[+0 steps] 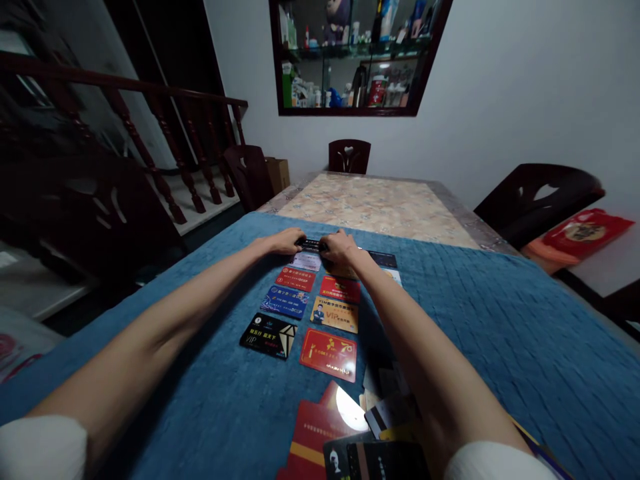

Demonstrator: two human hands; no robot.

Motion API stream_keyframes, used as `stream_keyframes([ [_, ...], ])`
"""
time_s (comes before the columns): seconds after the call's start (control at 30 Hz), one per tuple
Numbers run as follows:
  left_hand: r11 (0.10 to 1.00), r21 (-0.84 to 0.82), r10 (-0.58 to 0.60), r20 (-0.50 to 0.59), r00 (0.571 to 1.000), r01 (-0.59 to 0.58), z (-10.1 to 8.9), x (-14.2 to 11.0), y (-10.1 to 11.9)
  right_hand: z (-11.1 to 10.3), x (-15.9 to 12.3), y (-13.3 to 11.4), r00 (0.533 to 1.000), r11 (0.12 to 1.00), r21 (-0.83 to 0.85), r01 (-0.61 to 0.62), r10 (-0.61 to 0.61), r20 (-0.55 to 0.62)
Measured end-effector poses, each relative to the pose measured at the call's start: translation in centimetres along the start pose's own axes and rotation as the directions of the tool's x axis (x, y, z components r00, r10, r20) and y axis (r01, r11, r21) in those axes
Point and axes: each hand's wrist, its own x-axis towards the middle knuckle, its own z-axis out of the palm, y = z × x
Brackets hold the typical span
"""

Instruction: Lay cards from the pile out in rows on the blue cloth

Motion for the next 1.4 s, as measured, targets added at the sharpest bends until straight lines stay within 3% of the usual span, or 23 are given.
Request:
stream_keyframes([
  [0.4, 0.999, -0.034, -0.028, 0.026, 0.999, 0.029, -0.1, 0.3, -0.3, -0.5, -0.5, -0.5, 1.0, 1.0, -0.002, -0.003, 0.003, -0.015],
  [0.67, 0.997, -0.067, -0.052, -0.098, 0.994, 0.046, -0.6, -2.0, 0.3, -1.5, -2.3, -0.2, 0.998, 1.0, 0.023, 0.002, -0.001, -0.062],
  [1.07, 0.99, -0.077, 0.089, -0.325, 0.942, -0.12, -2.3, -7.4, 6.4, -4.2, -8.5, -1.1, 0.992, 0.999, 0.014, 0.044, -0.042, -0.121],
  [1.4, 0.95, -0.058, 0.254, -0.436, 0.864, -0.308, -1.4, -14.0, 13.2, -5.5, -16.9, -2.6, 0.99, 0.999, 0.006, 0.035, -0.034, -0.136],
])
